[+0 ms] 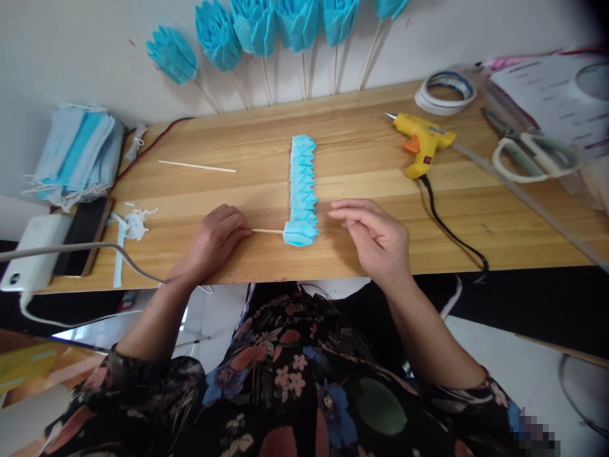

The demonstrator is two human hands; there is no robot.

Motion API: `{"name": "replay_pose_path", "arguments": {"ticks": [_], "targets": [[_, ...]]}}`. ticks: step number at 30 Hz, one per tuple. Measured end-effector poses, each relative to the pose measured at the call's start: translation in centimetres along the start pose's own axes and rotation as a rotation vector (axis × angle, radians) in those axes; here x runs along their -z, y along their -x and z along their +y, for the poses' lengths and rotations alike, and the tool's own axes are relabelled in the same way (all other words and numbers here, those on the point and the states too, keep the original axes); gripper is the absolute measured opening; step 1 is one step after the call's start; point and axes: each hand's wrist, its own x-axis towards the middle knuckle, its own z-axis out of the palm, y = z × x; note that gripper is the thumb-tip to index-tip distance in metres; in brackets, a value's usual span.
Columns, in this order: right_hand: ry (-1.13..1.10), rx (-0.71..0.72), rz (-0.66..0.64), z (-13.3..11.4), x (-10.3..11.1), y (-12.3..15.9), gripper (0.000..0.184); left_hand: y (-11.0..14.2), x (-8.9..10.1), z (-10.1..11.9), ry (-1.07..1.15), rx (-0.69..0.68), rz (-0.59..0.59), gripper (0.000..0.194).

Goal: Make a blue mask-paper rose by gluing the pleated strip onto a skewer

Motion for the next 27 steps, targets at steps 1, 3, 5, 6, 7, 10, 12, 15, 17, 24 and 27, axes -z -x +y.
{"name": "replay_pose_path", "arguments": {"ticks": [1, 3, 5, 6, 7, 10, 12, 15, 17, 24, 27], "targets": [[-0.008, -0.008, 0.0, 0.0, 0.0, 0.0, 0.032, 0.0, 0.0, 0.0, 0.001, 0.007, 0.003, 0.022], [-0.019, -0.02, -0.002, 0.0, 0.0, 0.1, 0.032, -0.1, 0.0, 0.1, 0.005, 0.016, 0.008, 0.021], [-0.023, -0.026, -0.004, -0.1, 0.0, 0.1, 0.032, -0.2, 0.0, 0.1, 0.004, 0.018, 0.008, 0.021], [-0.024, -0.026, -0.005, -0.1, 0.0, 0.1, 0.032, -0.3, 0.0, 0.1, 0.0, 0.015, 0.009, 0.02], [-0.026, -0.023, -0.004, -0.1, 0.0, 0.1, 0.032, -0.3, -0.1, 0.1, -0.005, 0.011, 0.01, 0.02], [-0.033, -0.007, 0.0, 0.0, 0.0, 0.1, 0.033, -0.3, -0.2, -0.1, -0.017, -0.007, 0.024, 0.021], [-0.03, -0.002, 0.0, 0.1, 0.0, 0.1, 0.034, -0.3, -0.3, -0.3, -0.021, -0.013, 0.027, 0.021], [-0.027, 0.006, -0.005, 0.2, 0.0, 0.1, 0.035, -0.3, -0.3, -0.6, -0.032, 0.0, 0.01, 0.022], [-0.035, 0.014, -0.003, 0.2, 0.0, 0.1, 0.035, -0.4, -0.3, -0.7, -0.037, 0.002, 0.004, 0.023], [-0.026, 0.004, 0.0, 0.1, -0.1, 0.0, 0.034, -1.1, 0.1, -0.9, -0.062, 0.02, -0.021, 0.028], [-0.024, -0.001, 0.0, 0.0, -0.1, -0.1, 0.034, -1.4, 0.1, -1.1, -0.067, -0.004, -0.024, 0.028]]}}
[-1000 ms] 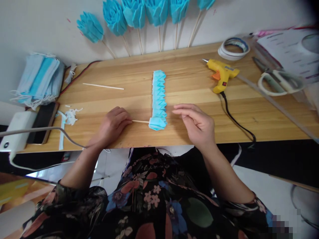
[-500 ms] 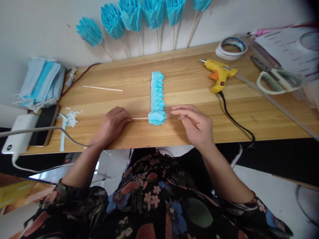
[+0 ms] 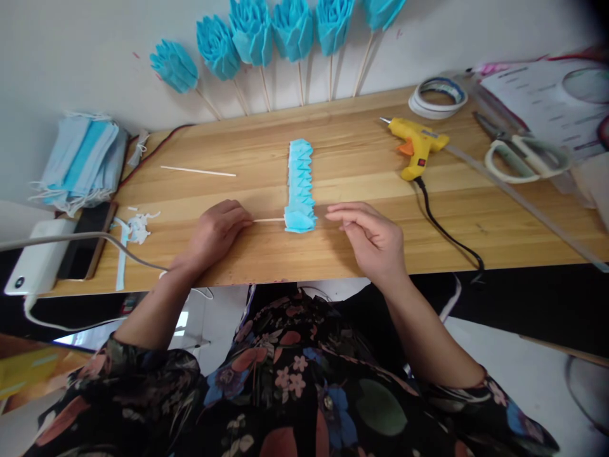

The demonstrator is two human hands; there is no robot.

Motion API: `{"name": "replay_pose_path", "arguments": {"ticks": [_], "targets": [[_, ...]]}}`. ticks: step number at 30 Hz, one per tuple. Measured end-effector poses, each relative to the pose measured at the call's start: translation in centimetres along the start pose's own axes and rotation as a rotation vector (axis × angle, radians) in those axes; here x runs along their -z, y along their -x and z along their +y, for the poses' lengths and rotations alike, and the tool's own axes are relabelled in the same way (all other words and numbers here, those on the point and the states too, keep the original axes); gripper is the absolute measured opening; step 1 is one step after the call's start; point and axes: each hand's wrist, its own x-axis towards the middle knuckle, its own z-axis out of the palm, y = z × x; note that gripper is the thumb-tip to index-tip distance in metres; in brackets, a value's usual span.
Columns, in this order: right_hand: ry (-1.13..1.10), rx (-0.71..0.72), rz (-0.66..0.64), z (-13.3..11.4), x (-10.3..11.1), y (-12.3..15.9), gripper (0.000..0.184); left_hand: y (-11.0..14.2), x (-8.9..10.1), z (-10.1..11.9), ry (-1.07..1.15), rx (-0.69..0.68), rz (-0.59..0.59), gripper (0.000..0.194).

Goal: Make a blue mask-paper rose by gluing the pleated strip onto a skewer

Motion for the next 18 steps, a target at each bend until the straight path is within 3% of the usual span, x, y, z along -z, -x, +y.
{"name": "replay_pose_path", "arguments": {"ticks": [18], "targets": [[0.028, -0.003, 0.001, 0.39, -0.02, 0.1, 0.032, -0.92, -0.1, -0.86, 0.011, 0.0, 0.002, 0.03]]}}
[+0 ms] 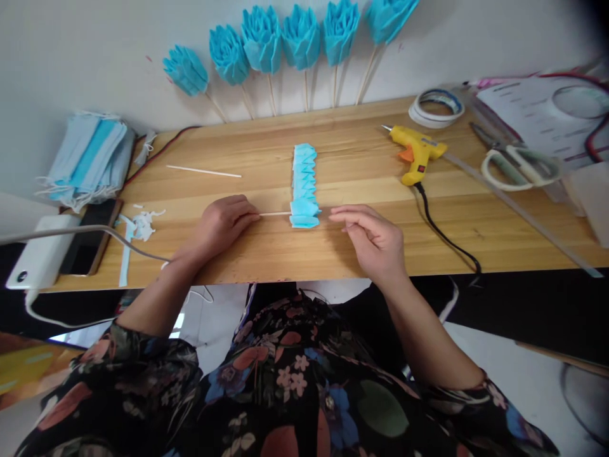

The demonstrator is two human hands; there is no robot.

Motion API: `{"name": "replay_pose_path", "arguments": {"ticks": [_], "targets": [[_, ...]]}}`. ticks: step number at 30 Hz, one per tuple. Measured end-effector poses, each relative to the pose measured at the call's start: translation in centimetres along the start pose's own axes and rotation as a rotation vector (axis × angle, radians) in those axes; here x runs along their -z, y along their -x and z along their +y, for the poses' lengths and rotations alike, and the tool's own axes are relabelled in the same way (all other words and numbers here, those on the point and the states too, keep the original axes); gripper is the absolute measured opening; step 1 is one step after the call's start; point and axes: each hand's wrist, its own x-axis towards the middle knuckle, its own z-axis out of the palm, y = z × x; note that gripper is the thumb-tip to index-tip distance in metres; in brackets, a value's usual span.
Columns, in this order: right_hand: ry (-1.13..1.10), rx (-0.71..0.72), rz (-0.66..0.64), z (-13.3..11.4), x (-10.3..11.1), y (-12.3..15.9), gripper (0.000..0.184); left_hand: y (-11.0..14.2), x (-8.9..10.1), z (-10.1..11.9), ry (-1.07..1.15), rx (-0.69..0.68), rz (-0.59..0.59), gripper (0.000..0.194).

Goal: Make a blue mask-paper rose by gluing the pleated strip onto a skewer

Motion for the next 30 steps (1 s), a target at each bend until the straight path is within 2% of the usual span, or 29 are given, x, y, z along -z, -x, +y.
{"name": "replay_pose_path", "arguments": {"ticks": [3, 7, 13, 19, 21, 23, 25, 28, 30], "targets": [[0.021, 0.032, 0.009, -0.1, 0.1, -0.2, 0.032, 0.0, 0.0, 0.2, 0.01, -0.029, 0.023, 0.026], [0.178, 0.157, -0.013, -1.4, -0.3, -1.6, 0.031, 0.4, 0.0, 0.7, 0.003, -0.064, 0.058, 0.024], [0.431, 0.355, -0.293, -3.6, -3.7, -5.5, 0.021, 0.8, -0.2, 0.9, -0.033, -0.084, 0.099, 0.028], [0.646, 0.405, -0.54, -3.2, -7.4, -8.6, 0.012, 0.7, -0.2, 1.0, -0.086, -0.127, 0.107, 0.031], [0.698, 0.432, -0.593, -3.1, -7.7, -9.5, 0.019, 0.7, -0.2, 0.8, -0.089, -0.108, 0.101, 0.03], [0.699, 0.492, -0.586, -3.6, -7.3, -10.0, 0.025, 0.8, -0.4, 0.6, -0.071, -0.078, 0.093, 0.029], [0.649, 0.559, -0.516, -4.8, -5.6, -9.8, 0.029, 0.8, -0.5, 0.4, -0.038, -0.049, 0.081, 0.029], [0.569, 0.551, -0.439, -7.3, -1.3, -7.6, 0.03, 0.7, -0.7, 0.2, 0.01, -0.039, 0.072, 0.03], [0.497, 0.51, -0.492, -8.6, 1.8, -4.9, 0.026, 0.7, -0.7, 0.1, 0.027, -0.05, 0.06, 0.031]]}}
